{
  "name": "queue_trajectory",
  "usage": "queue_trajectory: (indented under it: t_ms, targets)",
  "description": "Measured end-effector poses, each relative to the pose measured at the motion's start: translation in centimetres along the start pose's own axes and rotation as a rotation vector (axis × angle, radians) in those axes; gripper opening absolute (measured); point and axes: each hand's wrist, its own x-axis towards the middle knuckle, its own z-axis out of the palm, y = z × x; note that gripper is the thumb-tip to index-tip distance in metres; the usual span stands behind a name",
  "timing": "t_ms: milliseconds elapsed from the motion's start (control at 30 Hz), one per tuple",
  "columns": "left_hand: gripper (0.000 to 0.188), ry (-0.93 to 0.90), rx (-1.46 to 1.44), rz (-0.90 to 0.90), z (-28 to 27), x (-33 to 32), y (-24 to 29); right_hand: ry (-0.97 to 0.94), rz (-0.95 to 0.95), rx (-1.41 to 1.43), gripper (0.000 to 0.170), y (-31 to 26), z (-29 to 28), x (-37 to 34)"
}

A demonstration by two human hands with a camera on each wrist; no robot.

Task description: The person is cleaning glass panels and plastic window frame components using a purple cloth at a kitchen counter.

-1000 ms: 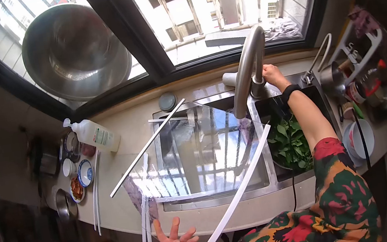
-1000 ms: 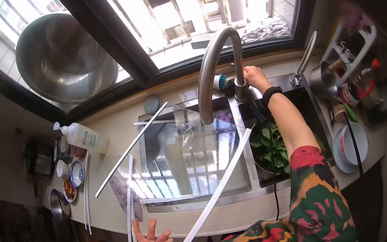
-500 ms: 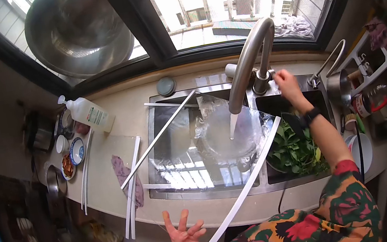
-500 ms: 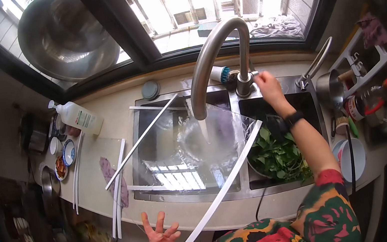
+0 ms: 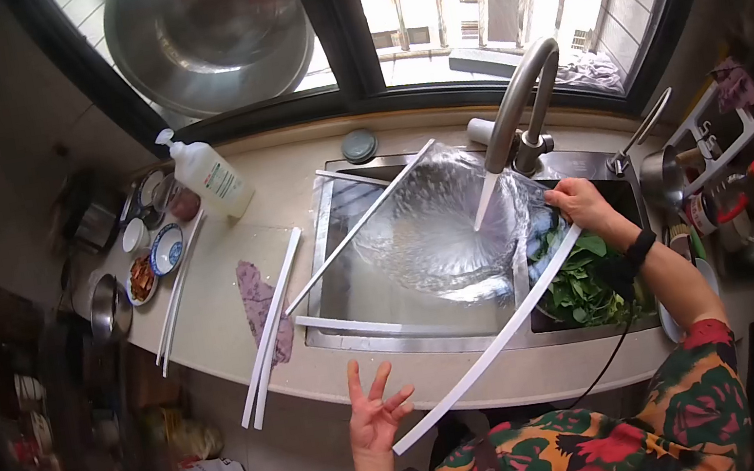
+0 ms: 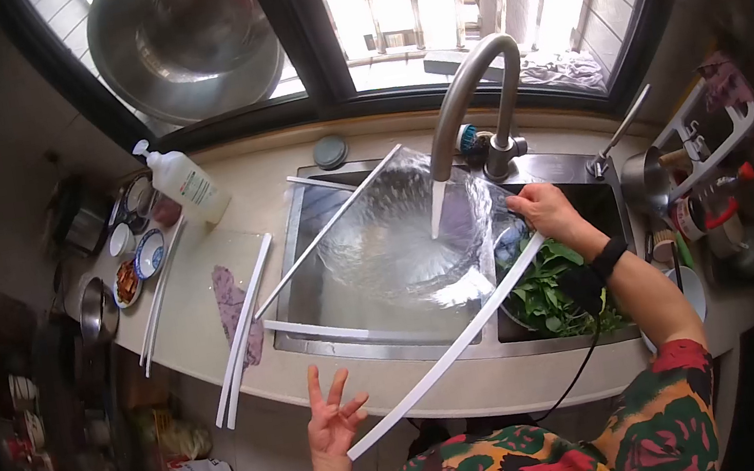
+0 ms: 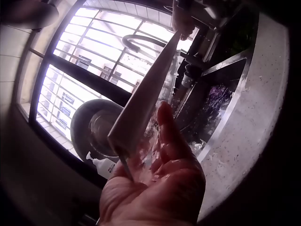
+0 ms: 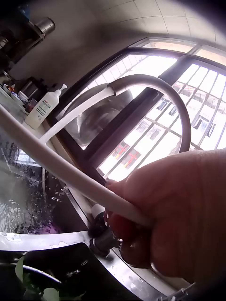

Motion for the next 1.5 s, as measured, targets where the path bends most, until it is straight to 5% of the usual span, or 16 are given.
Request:
queue_trajectory:
  t_ms: [300,567,833,933,1033,1133,1167,1233,1500]
  targets:
    - [0.064,-0.055,0.183,-0.061,0.7,3.7,5.0,0.107,-0.141,0.205,0.030,4.6,2.8,1.5]
    - [0.064,0.086,0.387,-0.021,2.3,5.7,9.3,0.130,-0.175,0.315,0.025,3.7,5.1,2.5]
    - [0.076,0.207,0.582,0.033,11.4,0.8,13.8,-0.260,0.019,0.502,0.016,4.8,11.2,-0.6]
    - [0.078,0.279,0.794,0.159,16.3,0.1,13.7,-0.198,0.048,0.550,0.028,4.1,14.6,-1.6]
    - [0.077,0.350,0.854,0.170,20.9,-0.5,13.2,-0.374,0.181,0.439,0.048,2.2,16.1,-3.2]
    - [0.077,0.397,0.910,0.175,22.9,-0.7,14.0,-0.611,0.041,0.477,0.079,1.7,17.0,-4.1]
    - [0.077,0.398,0.921,0.176,23.5,-0.8,14.3,-0.611,0.038,0.487,0.079,2.1,16.8,-4.3]
    - [0.076,0.442,0.856,0.182,24.7,-1.1,14.4,-0.705,-0.290,0.266,0.083,2.0,16.1,-5.1]
    - [0.079,0.449,1.188,0.177,27.1,-2.8,13.1,-0.628,-0.166,0.284,0.085,-0.2,17.6,-5.3]
